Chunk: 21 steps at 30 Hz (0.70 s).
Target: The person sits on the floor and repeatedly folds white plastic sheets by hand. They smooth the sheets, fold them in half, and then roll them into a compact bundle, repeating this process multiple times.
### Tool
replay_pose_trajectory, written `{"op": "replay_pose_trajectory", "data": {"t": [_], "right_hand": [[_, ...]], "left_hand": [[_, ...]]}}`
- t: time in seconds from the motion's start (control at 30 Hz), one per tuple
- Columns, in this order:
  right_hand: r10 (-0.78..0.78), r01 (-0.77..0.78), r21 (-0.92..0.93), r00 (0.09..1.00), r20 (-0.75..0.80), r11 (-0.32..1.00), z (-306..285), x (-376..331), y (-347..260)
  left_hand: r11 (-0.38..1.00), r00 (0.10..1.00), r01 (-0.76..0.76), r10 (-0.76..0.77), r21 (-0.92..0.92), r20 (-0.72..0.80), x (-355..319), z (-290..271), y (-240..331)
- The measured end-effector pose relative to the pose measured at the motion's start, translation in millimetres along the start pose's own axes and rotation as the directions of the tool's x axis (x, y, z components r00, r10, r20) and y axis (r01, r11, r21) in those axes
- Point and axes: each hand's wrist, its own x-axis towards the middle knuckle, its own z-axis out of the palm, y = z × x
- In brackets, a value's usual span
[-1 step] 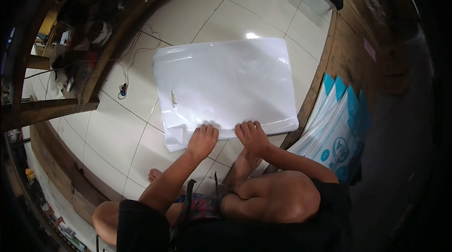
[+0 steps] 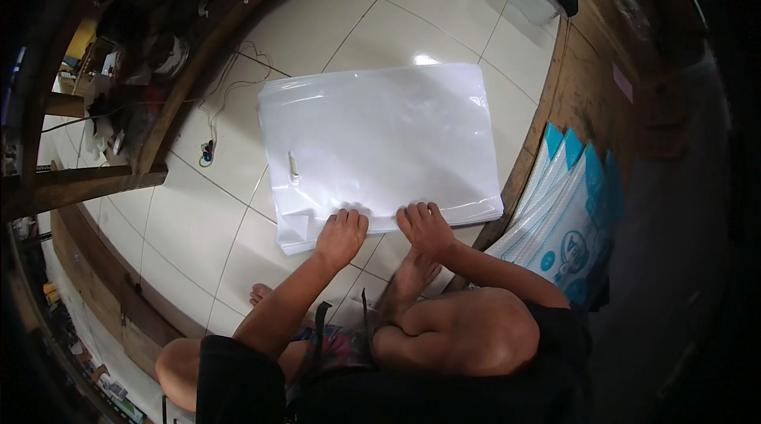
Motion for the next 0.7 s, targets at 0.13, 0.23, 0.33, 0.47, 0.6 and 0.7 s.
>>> {"op": "replay_pose_trajectory", "data": {"t": [0.13,0.23,0.33,0.47,0.6,0.7], "right_hand": [[-0.036,0.034,0.095,0.999,0.015,0.995,7,1,18],[-0.083,0.080,0.194,0.997,0.008,0.978,7,9,37],[-0.133,0.136,0.230,0.991,-0.028,0.964,5,12,48],[-0.089,0.086,0.197,0.996,0.004,0.977,-2,2,33],[0.010,-0.010,0.003,1.000,0.010,1.000,7,2,9],[0.020,-0.018,-0.067,0.999,0.027,0.998,8,5,3]], "left_hand": [[0.989,0.996,0.054,-0.063,-0.139,-0.062,-2,-22,3],[0.997,0.992,0.076,-0.079,-0.034,-0.103,-7,-19,-3],[0.991,0.991,0.130,-0.128,0.033,-0.047,-6,-9,-11],[0.996,0.995,0.081,-0.079,0.043,-0.063,-8,-2,-15],[0.996,0.994,0.080,-0.078,0.031,-0.077,-6,0,-15],[0.995,0.995,0.089,-0.087,0.039,-0.057,-5,1,-14]]}}
